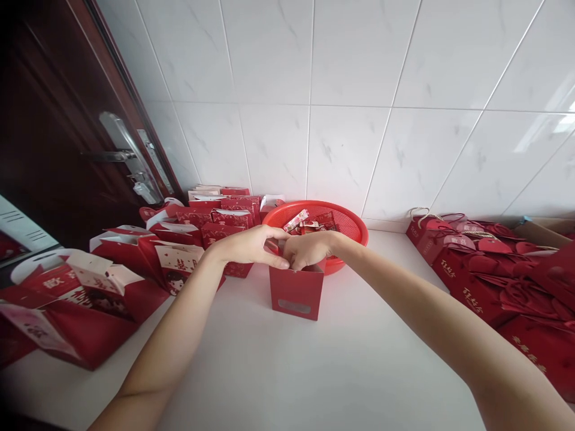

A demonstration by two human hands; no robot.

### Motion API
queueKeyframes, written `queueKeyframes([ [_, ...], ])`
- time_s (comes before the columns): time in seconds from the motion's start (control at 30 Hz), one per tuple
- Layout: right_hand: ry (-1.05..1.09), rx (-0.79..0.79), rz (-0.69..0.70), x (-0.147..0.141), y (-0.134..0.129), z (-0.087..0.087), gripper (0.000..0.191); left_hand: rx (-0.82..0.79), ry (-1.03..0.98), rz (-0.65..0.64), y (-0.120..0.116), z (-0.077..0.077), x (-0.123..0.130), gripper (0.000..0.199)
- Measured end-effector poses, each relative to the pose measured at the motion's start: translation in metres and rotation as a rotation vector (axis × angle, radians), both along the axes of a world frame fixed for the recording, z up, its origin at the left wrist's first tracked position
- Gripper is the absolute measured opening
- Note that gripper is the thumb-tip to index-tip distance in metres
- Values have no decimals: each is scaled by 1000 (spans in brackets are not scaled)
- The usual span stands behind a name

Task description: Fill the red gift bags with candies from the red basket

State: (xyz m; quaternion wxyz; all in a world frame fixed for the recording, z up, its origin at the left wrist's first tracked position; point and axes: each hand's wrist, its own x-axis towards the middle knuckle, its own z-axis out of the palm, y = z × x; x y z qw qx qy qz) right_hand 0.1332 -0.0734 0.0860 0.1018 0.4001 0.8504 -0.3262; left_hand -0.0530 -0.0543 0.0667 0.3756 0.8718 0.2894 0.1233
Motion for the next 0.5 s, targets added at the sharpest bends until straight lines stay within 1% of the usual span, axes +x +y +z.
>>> queueKeyframes([
  [0.1,-5,-23,8,3,4,1,27,-4,2,8,0,0,1,47],
  [0.3,-163,-111,-1,-4,13,-5,23,12,18,11,1,-2,0,55],
  [0.4,-167,-55,-23,-9,17,-12,18,19,20,3,1,-3,-1,56],
  [0.5,-118,86,-55,-13,21,-21,20,18,17,-14,0,-2,-1,54],
])
